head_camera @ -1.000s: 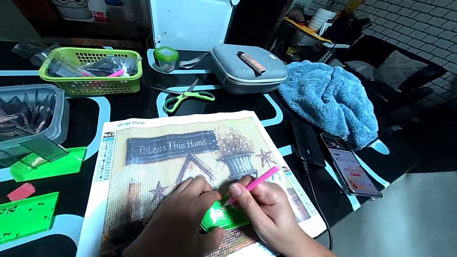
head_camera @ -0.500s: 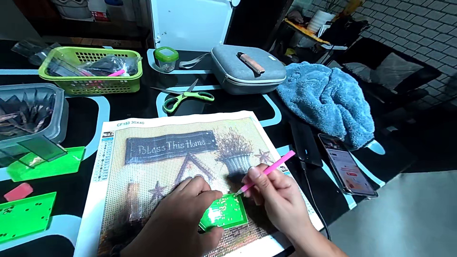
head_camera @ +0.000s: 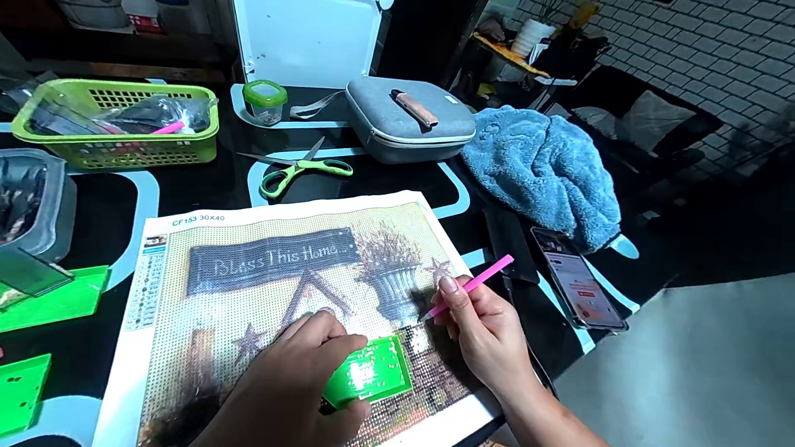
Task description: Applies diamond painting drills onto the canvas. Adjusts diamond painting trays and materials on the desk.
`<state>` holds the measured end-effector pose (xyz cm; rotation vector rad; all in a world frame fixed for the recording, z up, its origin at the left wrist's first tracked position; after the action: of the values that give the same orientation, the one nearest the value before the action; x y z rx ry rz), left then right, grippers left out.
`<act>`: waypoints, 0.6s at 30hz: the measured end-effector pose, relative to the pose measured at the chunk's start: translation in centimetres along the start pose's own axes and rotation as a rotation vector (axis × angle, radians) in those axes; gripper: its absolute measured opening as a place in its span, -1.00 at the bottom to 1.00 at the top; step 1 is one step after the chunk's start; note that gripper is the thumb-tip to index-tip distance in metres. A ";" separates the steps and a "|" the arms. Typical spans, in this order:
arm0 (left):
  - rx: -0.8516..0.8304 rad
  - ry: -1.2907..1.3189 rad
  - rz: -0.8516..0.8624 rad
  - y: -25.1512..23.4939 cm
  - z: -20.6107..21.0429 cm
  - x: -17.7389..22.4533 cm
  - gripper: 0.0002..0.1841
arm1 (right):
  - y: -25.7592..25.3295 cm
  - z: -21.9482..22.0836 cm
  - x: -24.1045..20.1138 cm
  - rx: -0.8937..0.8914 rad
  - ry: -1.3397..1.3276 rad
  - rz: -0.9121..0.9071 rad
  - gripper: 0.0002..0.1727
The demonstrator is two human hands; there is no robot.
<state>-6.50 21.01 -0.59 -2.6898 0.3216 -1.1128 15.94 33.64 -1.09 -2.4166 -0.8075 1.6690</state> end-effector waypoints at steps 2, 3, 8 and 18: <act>0.009 -0.004 0.007 0.0 0.1 -0.1 -0.49 | 0.1 0.1 0.0 -0.006 0.008 -0.013 -0.66; 0.017 -0.010 0.015 0.1 0.2 -0.2 -0.49 | 0.1 0.1 0.0 -0.009 0.014 -0.022 -0.66; 0.043 -0.031 0.041 0.1 0.4 -0.4 -0.48 | 0.1 0.2 0.1 -0.027 0.080 -0.084 -0.66; 0.061 -0.036 0.047 0.1 0.5 -0.4 -0.48 | -0.1 -0.3 -0.3 -0.070 0.277 -0.202 -0.61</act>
<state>-6.49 21.05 -1.25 -2.6321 0.3377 -1.0422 16.05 33.66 -0.67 -2.4402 -1.0367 1.2206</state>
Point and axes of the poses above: each hand's wrist, its own y-axis away from the middle knuckle, its own z-axis out of the palm, x = y × z, the point moved 1 cm from there along -y, towards the middle knuckle, and after that the axes turned 4 degrees about y, right-handed, at the moved point
